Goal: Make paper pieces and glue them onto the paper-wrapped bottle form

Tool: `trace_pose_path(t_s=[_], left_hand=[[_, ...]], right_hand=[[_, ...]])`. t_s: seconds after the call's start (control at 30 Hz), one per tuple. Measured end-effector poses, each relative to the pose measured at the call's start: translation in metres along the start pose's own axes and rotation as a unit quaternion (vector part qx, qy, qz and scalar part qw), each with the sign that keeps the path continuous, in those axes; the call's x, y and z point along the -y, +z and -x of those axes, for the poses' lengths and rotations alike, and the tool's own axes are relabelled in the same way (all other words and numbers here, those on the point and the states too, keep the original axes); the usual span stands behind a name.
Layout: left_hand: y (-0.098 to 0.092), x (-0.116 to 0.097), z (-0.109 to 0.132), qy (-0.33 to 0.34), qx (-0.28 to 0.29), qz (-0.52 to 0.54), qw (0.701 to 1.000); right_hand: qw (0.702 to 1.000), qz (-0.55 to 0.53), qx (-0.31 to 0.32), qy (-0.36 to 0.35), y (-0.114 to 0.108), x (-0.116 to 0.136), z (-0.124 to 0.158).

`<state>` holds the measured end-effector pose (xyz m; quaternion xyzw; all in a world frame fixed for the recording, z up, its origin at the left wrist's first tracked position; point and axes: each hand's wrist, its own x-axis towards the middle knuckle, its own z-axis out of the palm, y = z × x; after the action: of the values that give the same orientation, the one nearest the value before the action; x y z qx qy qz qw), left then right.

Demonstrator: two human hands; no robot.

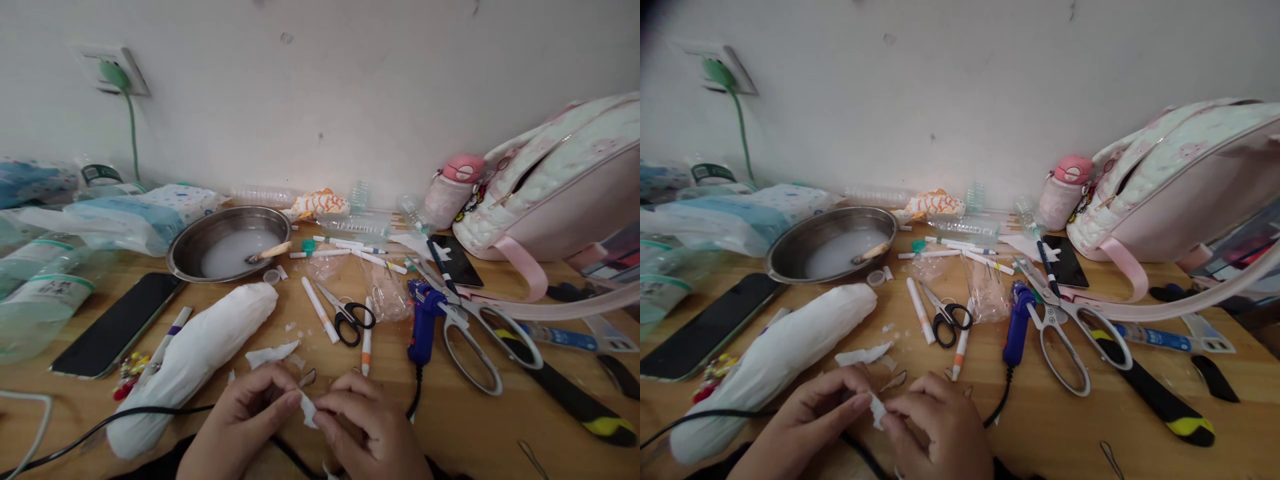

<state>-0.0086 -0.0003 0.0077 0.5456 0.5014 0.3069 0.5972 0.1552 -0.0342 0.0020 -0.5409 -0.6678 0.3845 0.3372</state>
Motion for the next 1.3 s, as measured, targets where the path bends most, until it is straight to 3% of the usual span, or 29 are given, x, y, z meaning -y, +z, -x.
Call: trace_pose_path(t_s=[0.17,0.27,0.47,0.63,0.9,1.03,1.2,1.3], left_hand=[[-0.002,0.003,0.004,0.055,0.043,-0.067,0.995],[-0.002,0.002,0.006,0.097,0.059,-0.113,0.987],[0.0,0.001,0.004,0.12,0.089,-0.16,0.976],[0.001,0.002,0.004,0.083,0.097,-0.135,0.983],[0.0,-0.001,0.0,-0.001,0.018,0.003,1.0],[0.0,-0.001,-0.002,-0.038,-0.001,0.029,0.999],[0.001,-0.001,-0.002,-0.053,-0.009,0.045,0.998],[0.001,-0.002,-0.002,-0.06,-0.007,0.047,0.997]], right_hand=[[0.995,-0.048,0.001,0.084,0.004,0.003,-0.001],[0.981,-0.127,0.046,0.138,0.005,-0.001,0.002],[0.975,-0.179,0.093,0.091,-0.001,-0.006,0.006],[0.981,-0.141,0.094,0.089,-0.002,0.0,0.003],[0.975,-0.175,0.028,0.133,-0.009,-0.008,-0.005],[0.97,-0.182,0.055,0.15,-0.007,-0.01,-0.005],[0.98,-0.115,0.041,0.158,-0.003,-0.003,-0.003],[0.976,-0.139,0.028,0.164,-0.004,-0.003,-0.004]])
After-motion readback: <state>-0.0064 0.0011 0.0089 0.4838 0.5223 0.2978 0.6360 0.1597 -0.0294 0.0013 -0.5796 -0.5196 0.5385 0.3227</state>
